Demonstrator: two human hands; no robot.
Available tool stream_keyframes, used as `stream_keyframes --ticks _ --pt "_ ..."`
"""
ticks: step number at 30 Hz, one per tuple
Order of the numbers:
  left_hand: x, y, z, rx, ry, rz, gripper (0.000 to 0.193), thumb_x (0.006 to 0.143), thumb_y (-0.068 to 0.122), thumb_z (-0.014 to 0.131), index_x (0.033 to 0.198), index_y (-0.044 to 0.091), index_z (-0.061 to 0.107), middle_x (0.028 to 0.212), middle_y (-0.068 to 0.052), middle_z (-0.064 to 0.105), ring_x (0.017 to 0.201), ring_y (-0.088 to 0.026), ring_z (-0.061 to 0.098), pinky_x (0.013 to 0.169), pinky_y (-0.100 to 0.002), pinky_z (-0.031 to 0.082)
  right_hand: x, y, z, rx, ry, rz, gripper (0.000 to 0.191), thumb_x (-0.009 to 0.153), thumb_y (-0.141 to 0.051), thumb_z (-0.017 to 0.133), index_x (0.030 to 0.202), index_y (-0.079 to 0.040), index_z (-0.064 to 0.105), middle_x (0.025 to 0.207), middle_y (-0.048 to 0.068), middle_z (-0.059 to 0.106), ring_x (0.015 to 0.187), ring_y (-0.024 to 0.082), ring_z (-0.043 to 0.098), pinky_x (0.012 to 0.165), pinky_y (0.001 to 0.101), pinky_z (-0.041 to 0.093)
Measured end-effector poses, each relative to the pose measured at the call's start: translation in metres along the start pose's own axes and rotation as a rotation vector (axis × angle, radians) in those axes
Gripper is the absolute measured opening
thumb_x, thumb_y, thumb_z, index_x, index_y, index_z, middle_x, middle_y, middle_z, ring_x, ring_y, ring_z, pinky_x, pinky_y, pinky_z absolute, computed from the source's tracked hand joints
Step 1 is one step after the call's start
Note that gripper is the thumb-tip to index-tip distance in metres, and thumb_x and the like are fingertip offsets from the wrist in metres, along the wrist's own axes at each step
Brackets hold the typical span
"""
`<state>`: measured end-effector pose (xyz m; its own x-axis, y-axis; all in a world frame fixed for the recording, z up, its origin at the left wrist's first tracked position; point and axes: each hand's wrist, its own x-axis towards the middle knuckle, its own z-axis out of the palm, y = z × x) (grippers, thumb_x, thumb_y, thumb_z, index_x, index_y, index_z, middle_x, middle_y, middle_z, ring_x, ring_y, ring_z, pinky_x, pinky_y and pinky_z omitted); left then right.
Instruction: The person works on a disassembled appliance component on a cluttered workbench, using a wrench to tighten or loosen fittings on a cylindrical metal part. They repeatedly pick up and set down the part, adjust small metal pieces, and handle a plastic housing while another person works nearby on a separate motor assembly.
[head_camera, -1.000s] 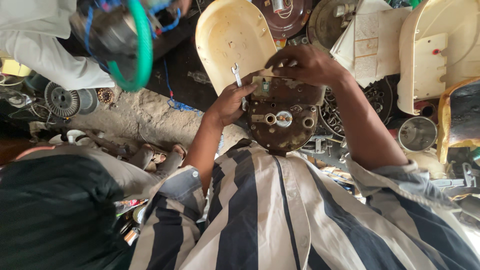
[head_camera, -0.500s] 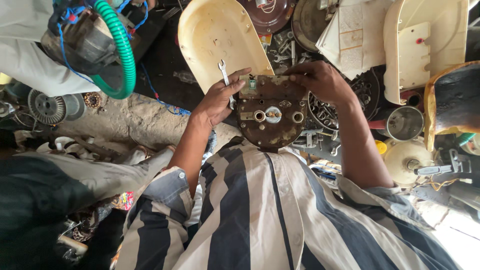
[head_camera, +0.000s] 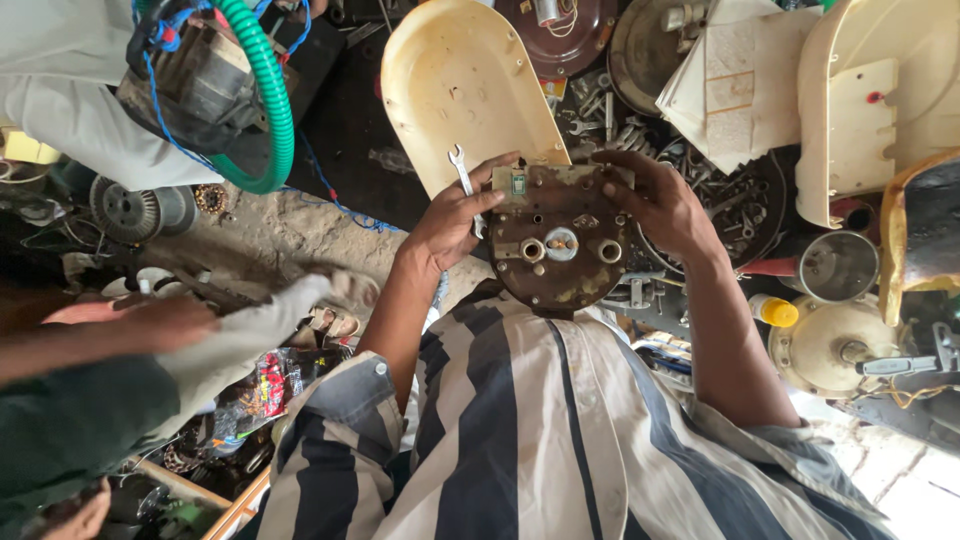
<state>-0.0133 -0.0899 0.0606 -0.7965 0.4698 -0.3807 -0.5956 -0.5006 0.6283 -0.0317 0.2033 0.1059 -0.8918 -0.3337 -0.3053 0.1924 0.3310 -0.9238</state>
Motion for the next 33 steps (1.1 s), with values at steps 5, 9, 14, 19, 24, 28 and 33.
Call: stream_keyframes --ticks 5,9,14,19,24,28,33 --pt "-0.006 0.000 0.003 -0.065 -0.072 -0.011 0.058 0.097 0.002 0.062 0.153 0.004 0.048 0.152 -0.014 0.052 0.139 -0.026 0.051 0.117 -0.041 0.047 -0.005 0.006 0.003 0.031 0.021 0.045 0.041 0.101 -0.020 0.064 0.140 -0.010 0.062 0.121 0.008 0.074 0.104 0.012 0.069 0.091 0.0282 0.056" --pt "-0.007 0.001 0.005 0.091 -0.023 0.052 0.066 0.095 0.003 0.063 0.158 0.010 0.042 0.162 -0.008 0.042 0.147 -0.022 0.040 0.123 -0.035 0.034 -0.006 0.005 0.003 -0.009 0.036 0.080 0.039 0.100 -0.019 0.066 0.138 -0.011 0.065 0.115 0.007 0.076 0.100 0.010 0.070 0.089 0.0273 0.056" --pt "-0.008 0.001 0.005 0.085 -0.063 0.083 0.065 0.096 0.002 0.064 0.158 0.007 0.044 0.165 -0.008 0.040 0.150 -0.022 0.036 0.126 -0.037 0.031 -0.007 0.002 0.005 -0.022 0.046 0.064 0.038 0.100 -0.019 0.067 0.138 -0.011 0.065 0.112 0.006 0.077 0.098 0.010 0.070 0.088 0.0271 0.056" --pt "-0.008 -0.004 0.004 -0.024 -0.041 0.058 0.058 0.097 0.001 0.065 0.152 0.006 0.049 0.158 -0.007 0.047 0.146 -0.024 0.042 0.124 -0.041 0.037 -0.007 0.000 0.007 -0.067 0.063 0.114 0.039 0.100 -0.018 0.067 0.138 -0.012 0.065 0.110 0.006 0.078 0.097 0.011 0.071 0.088 0.0282 0.055" --pt "-0.002 -0.010 0.002 0.068 0.017 0.118 0.051 0.099 0.001 0.064 0.149 0.005 0.052 0.156 -0.007 0.050 0.147 -0.022 0.041 0.124 -0.038 0.037 -0.007 0.001 0.007 0.073 0.054 0.047 0.040 0.101 -0.017 0.064 0.141 -0.009 0.060 0.118 0.005 0.075 0.103 0.011 0.070 0.091 0.0282 0.056" --pt "0.001 -0.013 0.002 0.240 0.105 0.175 0.053 0.096 -0.001 0.062 0.149 0.003 0.054 0.154 -0.007 0.052 0.147 -0.019 0.041 0.123 -0.035 0.032 -0.015 0.018 0.000 0.095 0.085 -0.035 0.043 0.104 -0.016 0.063 0.146 -0.007 0.054 0.117 0.005 0.074 0.106 0.009 0.069 0.091 0.0264 0.055" --pt "-0.009 -0.010 0.002 0.111 0.172 0.076 0.052 0.095 -0.004 0.058 0.146 0.003 0.055 0.149 -0.012 0.058 0.129 -0.023 0.056 0.093 -0.034 0.043 -0.069 0.066 -0.057 -0.106 0.447 0.056 0.037 0.109 -0.014 0.062 0.146 -0.006 0.064 0.108 0.007 0.074 0.085 0.011 0.063 0.074 0.0288 0.051"
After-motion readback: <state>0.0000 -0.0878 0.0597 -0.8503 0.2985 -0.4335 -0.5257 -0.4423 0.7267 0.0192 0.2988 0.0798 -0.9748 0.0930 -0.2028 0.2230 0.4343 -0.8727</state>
